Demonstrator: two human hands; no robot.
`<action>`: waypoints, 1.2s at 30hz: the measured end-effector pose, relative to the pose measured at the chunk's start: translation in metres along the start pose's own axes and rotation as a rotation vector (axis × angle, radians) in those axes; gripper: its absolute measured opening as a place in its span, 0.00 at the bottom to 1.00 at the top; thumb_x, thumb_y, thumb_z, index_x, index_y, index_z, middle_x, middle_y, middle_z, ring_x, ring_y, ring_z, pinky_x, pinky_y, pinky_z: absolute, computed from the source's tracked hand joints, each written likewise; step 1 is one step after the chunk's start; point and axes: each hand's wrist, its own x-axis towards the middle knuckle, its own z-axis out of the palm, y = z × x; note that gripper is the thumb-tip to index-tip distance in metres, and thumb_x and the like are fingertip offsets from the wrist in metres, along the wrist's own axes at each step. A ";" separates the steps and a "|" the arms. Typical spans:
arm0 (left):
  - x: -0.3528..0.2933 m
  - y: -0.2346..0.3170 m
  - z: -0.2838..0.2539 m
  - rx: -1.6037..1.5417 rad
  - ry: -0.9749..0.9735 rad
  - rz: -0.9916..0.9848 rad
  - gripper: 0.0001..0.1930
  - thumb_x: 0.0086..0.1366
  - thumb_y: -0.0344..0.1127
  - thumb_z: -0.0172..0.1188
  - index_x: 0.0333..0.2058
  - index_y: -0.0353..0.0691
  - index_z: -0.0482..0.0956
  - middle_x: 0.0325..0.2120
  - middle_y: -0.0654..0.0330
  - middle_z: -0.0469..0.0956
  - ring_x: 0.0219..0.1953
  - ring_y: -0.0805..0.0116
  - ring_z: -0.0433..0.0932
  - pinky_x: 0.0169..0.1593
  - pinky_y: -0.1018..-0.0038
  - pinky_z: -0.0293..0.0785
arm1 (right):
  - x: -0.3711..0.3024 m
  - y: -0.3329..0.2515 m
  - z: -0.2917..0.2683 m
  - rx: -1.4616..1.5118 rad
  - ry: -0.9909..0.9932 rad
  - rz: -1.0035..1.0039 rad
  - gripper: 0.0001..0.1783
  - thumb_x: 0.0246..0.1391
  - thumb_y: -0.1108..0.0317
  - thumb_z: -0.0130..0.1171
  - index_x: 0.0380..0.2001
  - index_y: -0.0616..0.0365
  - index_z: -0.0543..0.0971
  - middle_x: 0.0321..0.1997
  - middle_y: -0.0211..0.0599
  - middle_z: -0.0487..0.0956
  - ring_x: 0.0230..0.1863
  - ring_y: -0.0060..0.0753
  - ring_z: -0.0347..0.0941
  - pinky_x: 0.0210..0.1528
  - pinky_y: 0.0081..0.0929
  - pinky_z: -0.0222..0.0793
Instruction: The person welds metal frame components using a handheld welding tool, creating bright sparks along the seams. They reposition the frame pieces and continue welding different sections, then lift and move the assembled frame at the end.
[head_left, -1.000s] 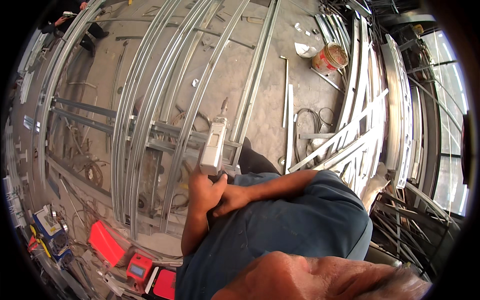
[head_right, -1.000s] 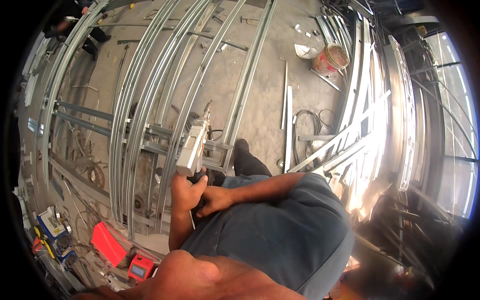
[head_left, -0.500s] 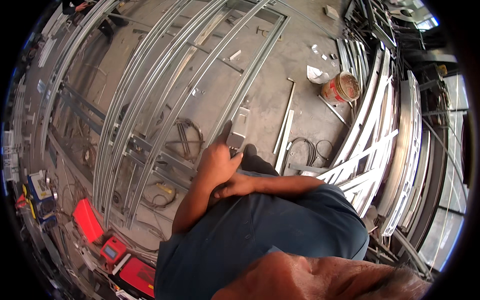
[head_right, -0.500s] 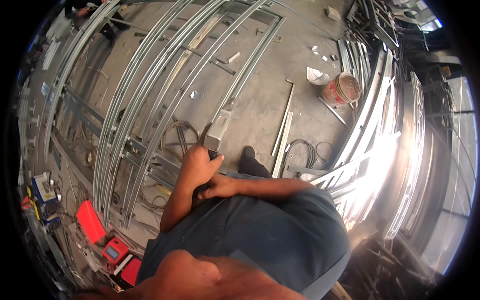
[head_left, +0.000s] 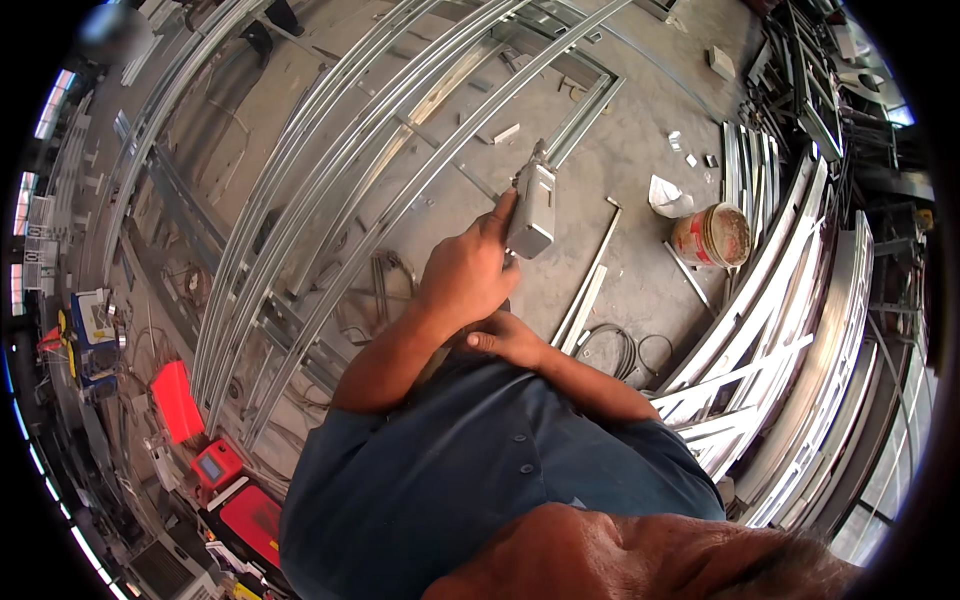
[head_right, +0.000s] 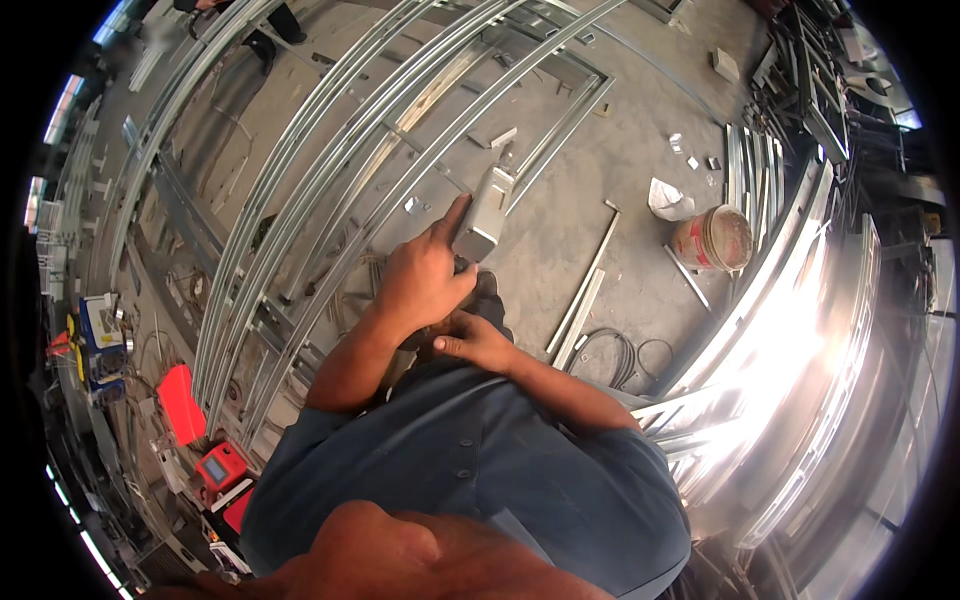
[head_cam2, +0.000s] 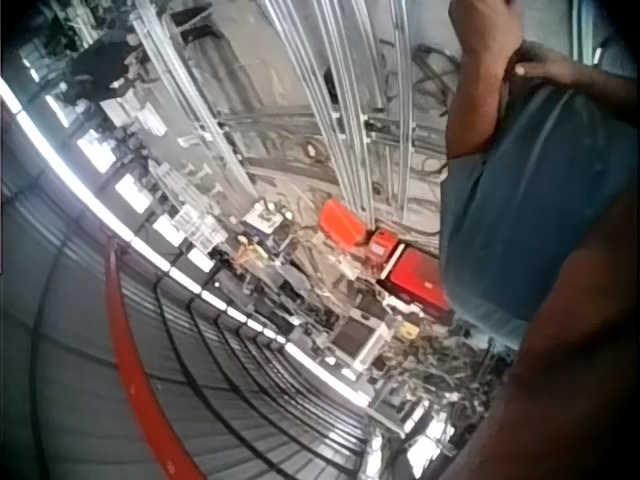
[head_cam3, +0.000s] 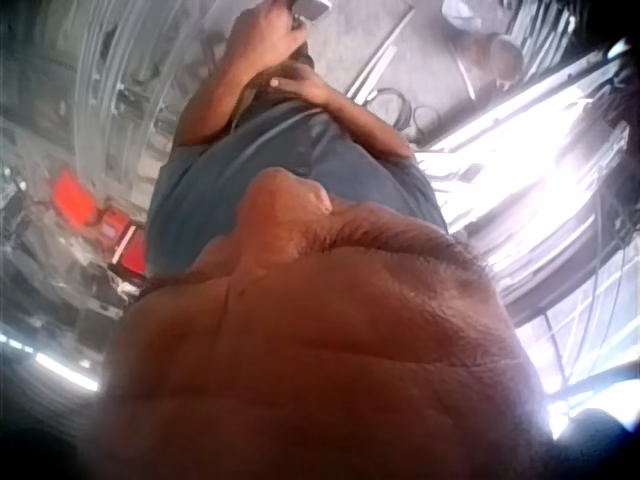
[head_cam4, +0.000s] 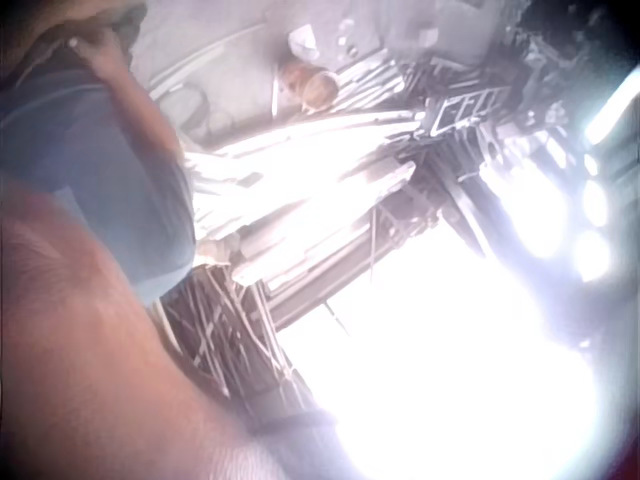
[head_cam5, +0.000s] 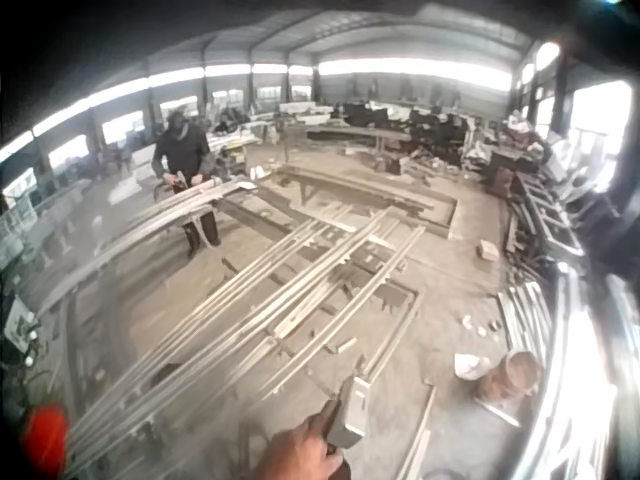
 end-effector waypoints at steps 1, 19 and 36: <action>0.020 -0.006 0.000 0.023 0.012 0.018 0.44 0.54 0.34 0.65 0.69 0.39 0.56 0.43 0.40 0.79 0.37 0.38 0.81 0.41 0.52 0.78 | 0.005 0.002 -0.020 -0.104 0.111 0.044 0.31 0.57 0.54 0.68 0.56 0.65 0.74 0.52 0.44 0.79 0.56 0.37 0.74 0.58 0.35 0.68; 0.172 -0.142 0.035 0.173 -0.142 -0.078 0.41 0.54 0.31 0.63 0.67 0.34 0.58 0.52 0.38 0.75 0.40 0.40 0.82 0.42 0.54 0.81 | -0.143 0.164 -0.252 -0.645 0.808 0.769 0.14 0.51 0.58 0.64 0.34 0.56 0.79 0.33 0.38 0.83 0.37 0.38 0.81 0.33 0.35 0.76; 0.181 -0.153 0.041 0.174 -0.131 -0.114 0.43 0.52 0.32 0.65 0.67 0.37 0.59 0.44 0.40 0.78 0.37 0.42 0.82 0.40 0.55 0.81 | -0.069 0.088 -0.244 -0.098 0.979 0.707 0.19 0.54 0.60 0.56 0.39 0.66 0.81 0.32 0.40 0.81 0.28 0.30 0.75 0.28 0.27 0.69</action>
